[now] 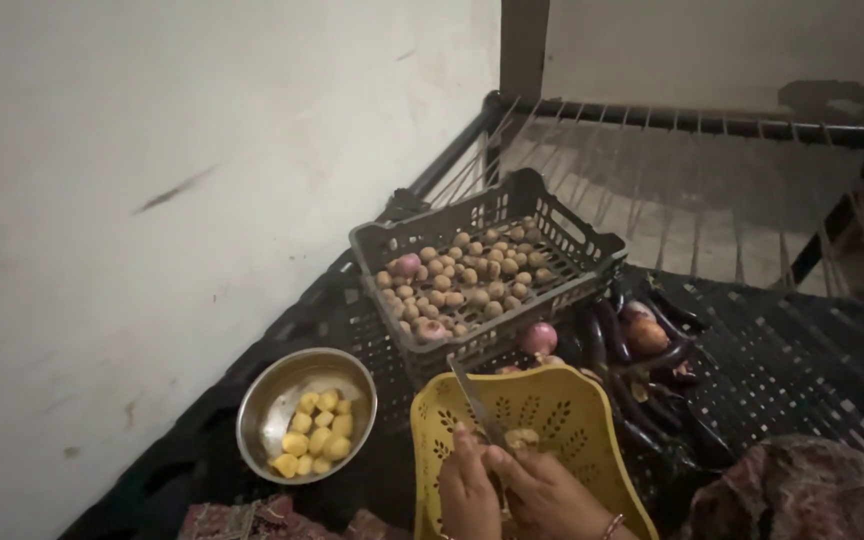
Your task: The person peels potatoes with a knife, placing the skins into a yellow basket and the peeled potatoes into a metal bowl. They periodically reach into a plastic crate to retrieve more potatoes to peel.
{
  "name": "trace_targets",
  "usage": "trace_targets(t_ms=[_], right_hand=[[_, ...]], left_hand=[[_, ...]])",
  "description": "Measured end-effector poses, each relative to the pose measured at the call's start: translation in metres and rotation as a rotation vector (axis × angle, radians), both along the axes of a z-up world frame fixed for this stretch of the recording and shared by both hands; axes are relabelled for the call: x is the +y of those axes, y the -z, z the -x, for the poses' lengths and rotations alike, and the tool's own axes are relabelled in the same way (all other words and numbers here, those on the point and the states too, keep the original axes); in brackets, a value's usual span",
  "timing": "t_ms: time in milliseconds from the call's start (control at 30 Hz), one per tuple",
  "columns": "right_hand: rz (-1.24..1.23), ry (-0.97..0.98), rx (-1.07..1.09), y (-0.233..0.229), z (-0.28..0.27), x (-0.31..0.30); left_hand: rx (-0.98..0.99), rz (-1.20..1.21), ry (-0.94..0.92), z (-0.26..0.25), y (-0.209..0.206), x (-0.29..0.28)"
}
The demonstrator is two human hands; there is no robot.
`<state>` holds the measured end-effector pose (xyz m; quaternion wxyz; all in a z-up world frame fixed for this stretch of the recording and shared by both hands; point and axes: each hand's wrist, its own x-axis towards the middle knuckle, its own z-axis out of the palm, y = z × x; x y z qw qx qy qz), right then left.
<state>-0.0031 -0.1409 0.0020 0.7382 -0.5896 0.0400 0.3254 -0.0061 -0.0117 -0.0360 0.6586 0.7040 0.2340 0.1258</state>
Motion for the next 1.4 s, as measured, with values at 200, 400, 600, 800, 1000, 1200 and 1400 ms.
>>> trace_targets(t_ms=[200, 400, 600, 800, 1000, 1200, 1400], right_hand=[[0.322, 0.027, -0.245, -0.02, 0.005, 0.007], [0.616, -0.036, -0.424, -0.032, 0.006, 0.013], [0.712, -0.069, -0.508, -0.032, -0.004, 0.012], [0.141, 0.047, -0.006, -0.029, -0.026, -0.007], [0.404, -0.008, -0.46, -0.035, -0.022, -0.01], [0.67, 0.011, -0.588, -0.049, -0.012, 0.003], [0.411, 0.079, -0.348, -0.031, -0.024, -0.001]], left_hand=[[-0.023, 0.065, 0.116, 0.007, -0.02, 0.002], [0.077, 0.042, 0.088, 0.007, -0.022, 0.001], [0.09, -0.018, 0.046, 0.002, -0.021, -0.001], [-0.008, 0.915, 0.223, 0.005, -0.039, -0.003], [-0.035, 0.884, 0.3, -0.006, -0.006, -0.007], [0.073, 0.664, 0.26, 0.0, -0.028, -0.005], [0.026, 0.82, 0.171, 0.01, -0.057, -0.01]])
